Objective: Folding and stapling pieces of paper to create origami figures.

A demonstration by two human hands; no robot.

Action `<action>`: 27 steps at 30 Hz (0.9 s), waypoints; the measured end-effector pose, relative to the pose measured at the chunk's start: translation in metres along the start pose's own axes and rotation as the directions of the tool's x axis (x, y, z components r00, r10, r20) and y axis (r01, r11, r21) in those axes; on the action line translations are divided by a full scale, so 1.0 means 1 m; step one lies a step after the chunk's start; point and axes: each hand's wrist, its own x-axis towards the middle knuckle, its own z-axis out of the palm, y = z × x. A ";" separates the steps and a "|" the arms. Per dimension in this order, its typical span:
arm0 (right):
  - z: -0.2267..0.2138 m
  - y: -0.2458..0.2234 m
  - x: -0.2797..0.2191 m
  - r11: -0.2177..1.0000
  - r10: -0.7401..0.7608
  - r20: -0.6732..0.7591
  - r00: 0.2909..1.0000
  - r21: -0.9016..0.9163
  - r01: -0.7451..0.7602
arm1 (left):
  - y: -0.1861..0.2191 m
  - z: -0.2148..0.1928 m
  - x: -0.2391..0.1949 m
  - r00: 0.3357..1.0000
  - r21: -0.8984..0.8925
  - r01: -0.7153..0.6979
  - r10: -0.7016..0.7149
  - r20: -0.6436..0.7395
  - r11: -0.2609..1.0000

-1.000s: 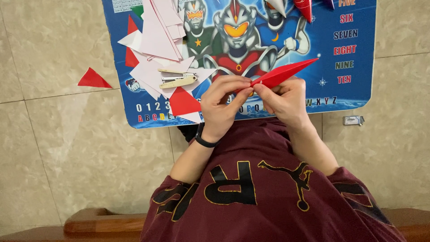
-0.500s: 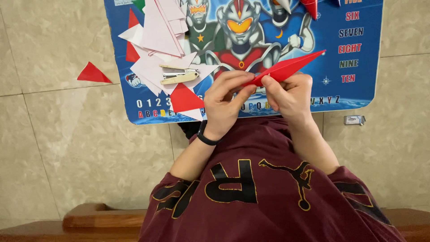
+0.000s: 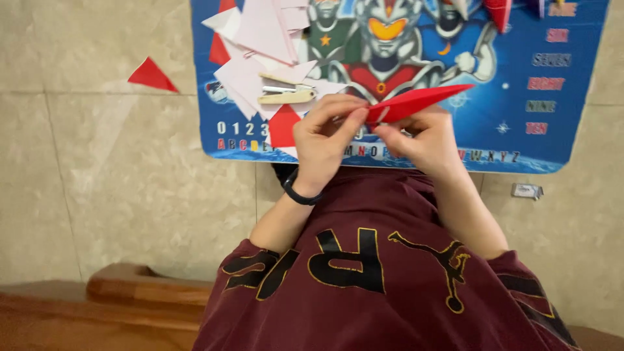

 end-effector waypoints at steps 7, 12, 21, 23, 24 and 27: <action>0.038 -0.034 0.038 0.881 -0.188 0.311 0.932 -0.367 0.300 | -0.011 -0.086 -0.012 0.927 0.028 0.003 0.007 -0.376 1.000; 0.084 -0.025 0.075 0.560 -0.480 0.447 0.755 -0.507 0.656 | -0.012 -0.126 -0.008 0.803 -0.141 -0.085 -0.016 -0.595 0.986; 0.121 0.010 0.103 0.271 -0.501 0.531 0.684 -0.654 0.706 | -0.025 -0.126 0.002 0.779 -0.094 -0.164 0.070 -0.623 0.982; 0.118 0.011 0.101 0.341 -0.528 0.499 0.687 -0.616 0.710 | -0.022 -0.124 0.004 0.775 -0.166 -0.143 0.006 -0.632 0.976; 0.114 0.005 0.098 0.341 -0.529 0.508 0.680 -0.607 0.718 | -0.019 -0.125 0.003 0.766 -0.161 -0.148 0.011 -0.642 0.976; 0.093 -0.011 0.087 0.408 -0.509 0.461 0.727 -0.614 0.676 | -0.013 -0.119 0.003 0.780 -0.165 -0.129 -0.003 -0.626 0.978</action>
